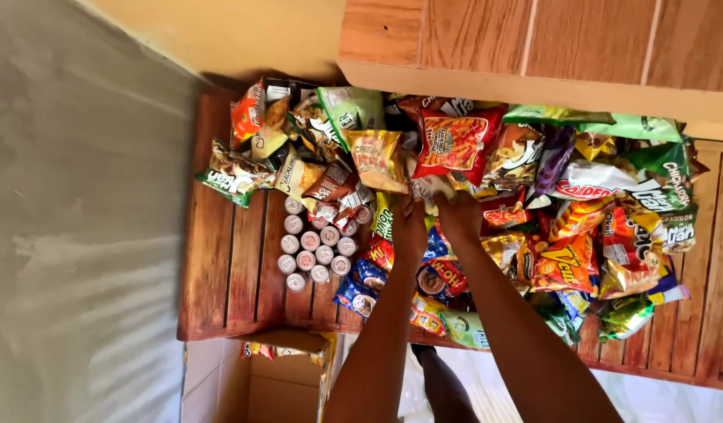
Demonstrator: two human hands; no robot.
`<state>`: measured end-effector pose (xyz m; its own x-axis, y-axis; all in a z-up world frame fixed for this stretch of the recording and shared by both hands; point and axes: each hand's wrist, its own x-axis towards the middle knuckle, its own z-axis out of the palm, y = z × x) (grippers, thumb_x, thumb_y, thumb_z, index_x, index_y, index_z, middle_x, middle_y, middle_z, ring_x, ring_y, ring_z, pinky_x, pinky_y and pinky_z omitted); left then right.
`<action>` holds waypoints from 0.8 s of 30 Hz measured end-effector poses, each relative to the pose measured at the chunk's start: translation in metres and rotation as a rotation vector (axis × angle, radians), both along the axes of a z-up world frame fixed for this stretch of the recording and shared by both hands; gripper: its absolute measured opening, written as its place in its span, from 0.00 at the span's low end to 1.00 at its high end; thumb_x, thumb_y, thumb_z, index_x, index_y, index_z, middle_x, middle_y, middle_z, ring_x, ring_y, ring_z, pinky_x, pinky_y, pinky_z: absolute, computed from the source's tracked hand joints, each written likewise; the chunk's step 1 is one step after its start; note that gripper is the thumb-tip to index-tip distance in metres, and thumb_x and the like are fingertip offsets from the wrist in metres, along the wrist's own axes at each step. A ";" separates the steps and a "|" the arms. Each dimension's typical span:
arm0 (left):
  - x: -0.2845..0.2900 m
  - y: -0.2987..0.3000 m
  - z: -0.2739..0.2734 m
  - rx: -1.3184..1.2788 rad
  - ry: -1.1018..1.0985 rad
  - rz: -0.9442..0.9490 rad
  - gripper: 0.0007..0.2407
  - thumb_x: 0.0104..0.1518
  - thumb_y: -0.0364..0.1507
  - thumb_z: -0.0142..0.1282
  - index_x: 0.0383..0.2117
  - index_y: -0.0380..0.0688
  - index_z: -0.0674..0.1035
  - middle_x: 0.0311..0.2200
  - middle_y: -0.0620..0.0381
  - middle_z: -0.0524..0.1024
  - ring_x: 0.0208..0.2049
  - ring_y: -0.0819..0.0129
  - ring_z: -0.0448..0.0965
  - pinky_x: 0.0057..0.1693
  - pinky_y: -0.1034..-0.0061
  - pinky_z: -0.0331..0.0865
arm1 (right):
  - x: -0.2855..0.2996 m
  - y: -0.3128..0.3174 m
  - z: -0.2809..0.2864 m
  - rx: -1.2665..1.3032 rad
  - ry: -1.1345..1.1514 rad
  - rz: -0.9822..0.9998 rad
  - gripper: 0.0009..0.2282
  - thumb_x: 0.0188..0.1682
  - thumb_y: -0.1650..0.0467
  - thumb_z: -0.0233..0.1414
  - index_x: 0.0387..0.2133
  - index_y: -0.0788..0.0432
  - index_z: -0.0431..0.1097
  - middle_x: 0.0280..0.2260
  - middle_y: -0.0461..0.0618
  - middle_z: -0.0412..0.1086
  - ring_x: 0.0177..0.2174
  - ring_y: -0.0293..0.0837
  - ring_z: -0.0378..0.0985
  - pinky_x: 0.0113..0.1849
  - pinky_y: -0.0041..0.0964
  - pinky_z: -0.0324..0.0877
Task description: Packing several individual snack bags into a large cardboard box.
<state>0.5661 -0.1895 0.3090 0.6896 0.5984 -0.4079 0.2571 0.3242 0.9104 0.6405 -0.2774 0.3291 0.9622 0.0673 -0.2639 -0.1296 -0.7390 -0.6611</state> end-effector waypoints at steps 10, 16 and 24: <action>-0.038 -0.003 0.036 0.084 0.123 -0.164 0.19 0.68 0.40 0.45 0.50 0.37 0.78 0.42 0.51 0.80 0.44 0.66 0.78 0.54 0.73 0.69 | -0.079 -0.075 0.106 0.121 0.381 -0.078 0.20 0.51 0.59 0.58 0.32 0.69 0.71 0.22 0.59 0.69 0.24 0.51 0.74 0.28 0.45 0.67; -0.114 -0.012 0.086 -0.168 0.068 -0.226 0.20 0.70 0.44 0.47 0.45 0.35 0.79 0.33 0.58 0.71 0.35 0.72 0.67 0.42 0.73 0.65 | -0.142 -0.135 0.142 0.876 0.692 -0.206 0.15 0.52 0.67 0.51 0.45 0.67 0.70 0.36 0.45 0.76 0.37 0.38 0.81 0.43 0.37 0.77; -0.233 -0.027 0.205 0.019 0.090 -0.201 0.17 0.65 0.42 0.51 0.40 0.38 0.80 0.30 0.60 0.77 0.31 0.77 0.71 0.39 0.79 0.67 | -0.205 -0.141 0.238 0.538 0.624 0.027 0.19 0.57 0.61 0.46 0.48 0.65 0.74 0.36 0.54 0.79 0.35 0.43 0.80 0.42 0.37 0.74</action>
